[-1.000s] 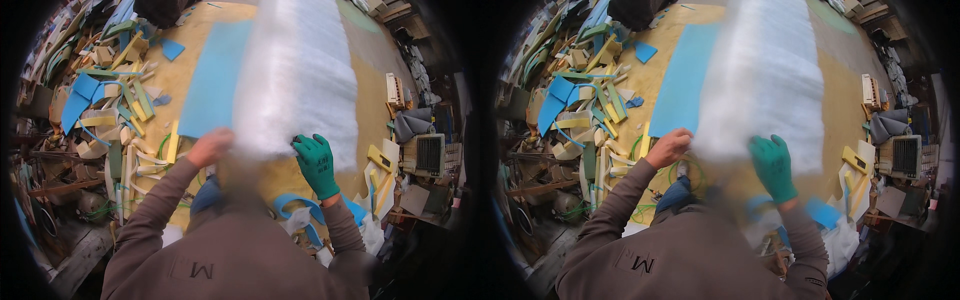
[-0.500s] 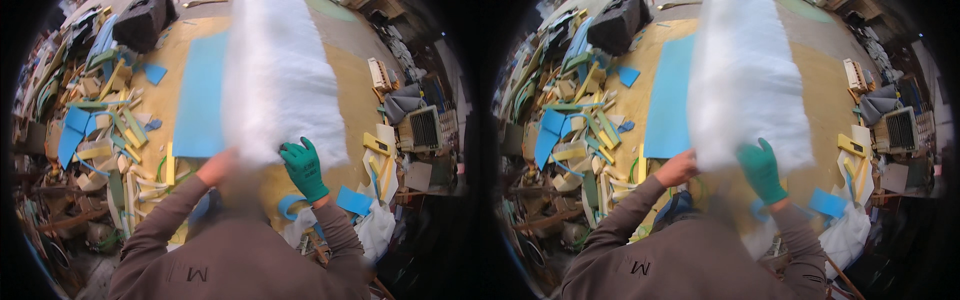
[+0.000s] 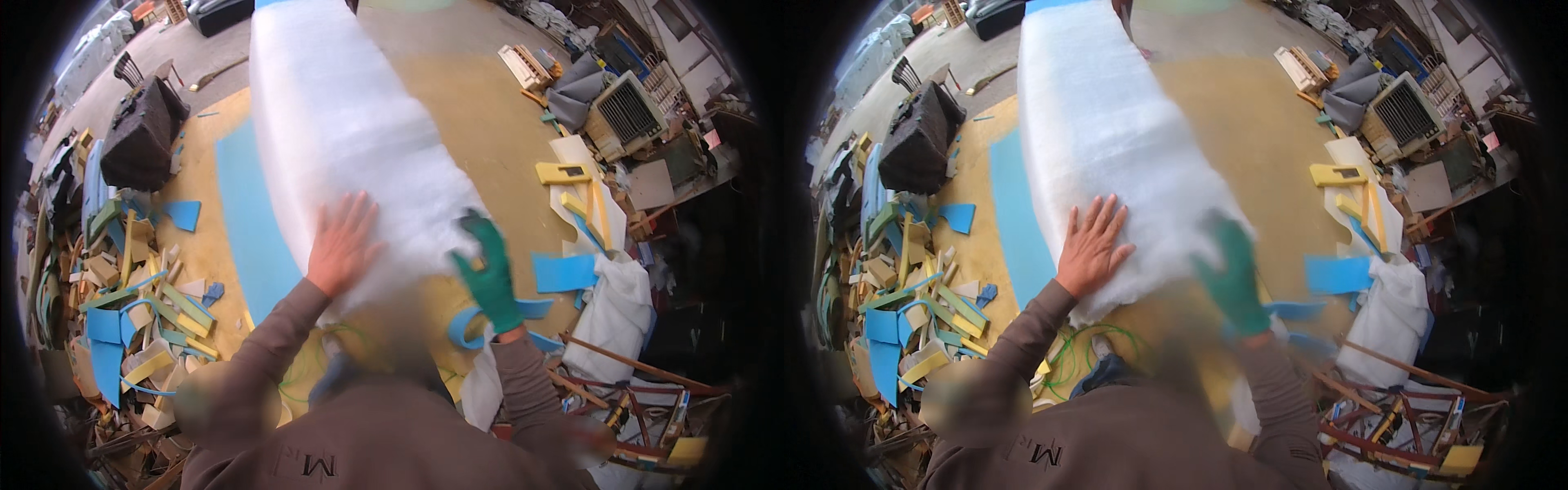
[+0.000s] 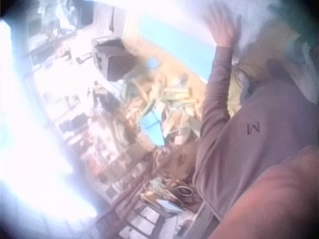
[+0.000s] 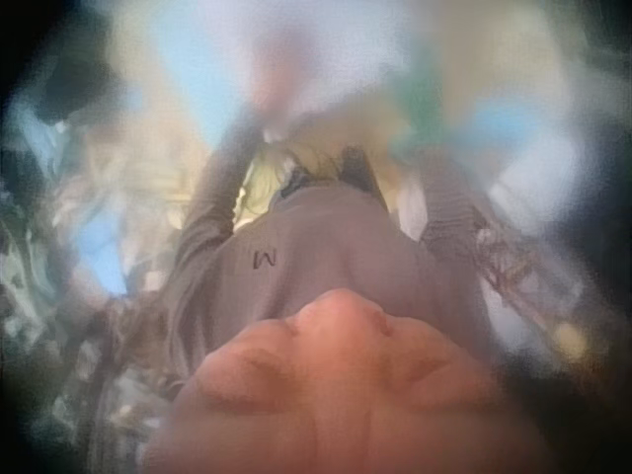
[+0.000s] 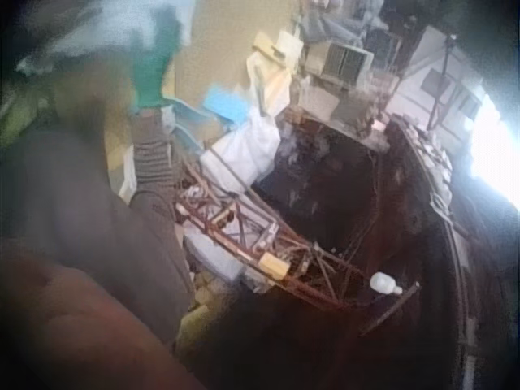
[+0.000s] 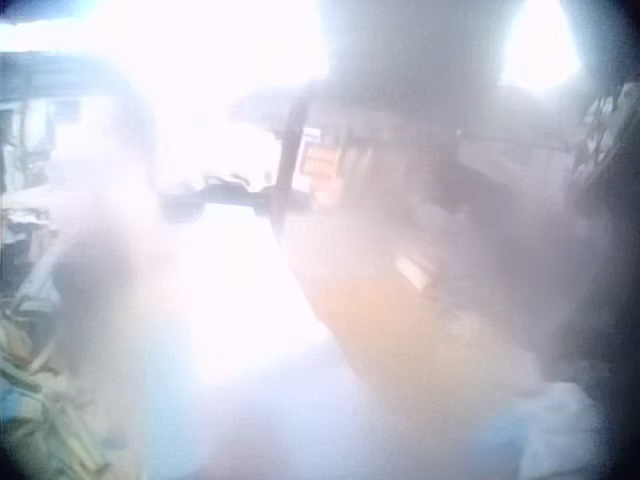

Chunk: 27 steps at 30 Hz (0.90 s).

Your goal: The person places a large white fiberglass mat onto a wooden frame, smoothing it by hand. They then pick up a smaller piece of fiberglass and place it on the same frame.

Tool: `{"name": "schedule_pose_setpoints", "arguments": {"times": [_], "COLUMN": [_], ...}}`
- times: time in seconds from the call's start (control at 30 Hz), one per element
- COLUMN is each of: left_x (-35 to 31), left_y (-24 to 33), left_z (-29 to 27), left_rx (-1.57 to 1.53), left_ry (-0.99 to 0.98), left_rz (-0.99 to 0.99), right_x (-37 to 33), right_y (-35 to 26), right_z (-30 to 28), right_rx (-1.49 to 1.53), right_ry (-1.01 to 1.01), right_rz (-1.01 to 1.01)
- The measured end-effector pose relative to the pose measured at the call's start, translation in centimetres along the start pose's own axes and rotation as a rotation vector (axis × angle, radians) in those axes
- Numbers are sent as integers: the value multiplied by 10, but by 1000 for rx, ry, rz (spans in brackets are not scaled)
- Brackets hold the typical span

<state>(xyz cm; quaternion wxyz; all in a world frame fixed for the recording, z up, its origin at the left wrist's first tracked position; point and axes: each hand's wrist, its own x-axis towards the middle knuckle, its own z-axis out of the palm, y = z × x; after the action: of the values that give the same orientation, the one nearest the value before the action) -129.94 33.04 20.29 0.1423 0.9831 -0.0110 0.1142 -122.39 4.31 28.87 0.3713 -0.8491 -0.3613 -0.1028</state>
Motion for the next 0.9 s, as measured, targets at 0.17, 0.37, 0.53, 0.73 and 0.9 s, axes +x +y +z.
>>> {"name": "schedule_pose_setpoints", "arguments": {"times": [0.17, 0.37, 0.53, 0.73, 0.9], "left_x": [6, 25, 133, 263, 261], "left_y": [13, 27, -1, 31, -22], "left_z": [-5, -33, -15, 98, 125], "left_rx": [60, -204, -28, 319, 354], "left_ry": [-113, -275, 207, -30, 18], "left_rz": [135, 62, -196, -647, -486], "right_x": [12, -23, -32, -63, -212], "right_y": [135, 210, 201, 273, 428], "right_z": [-2, 23, 6, -62, -106], "right_rx": [276, 476, 425, 769, 628], "right_ry": [123, -126, -314, -556, -227], "right_rz": [648, 643, 406, 332, 609]}}
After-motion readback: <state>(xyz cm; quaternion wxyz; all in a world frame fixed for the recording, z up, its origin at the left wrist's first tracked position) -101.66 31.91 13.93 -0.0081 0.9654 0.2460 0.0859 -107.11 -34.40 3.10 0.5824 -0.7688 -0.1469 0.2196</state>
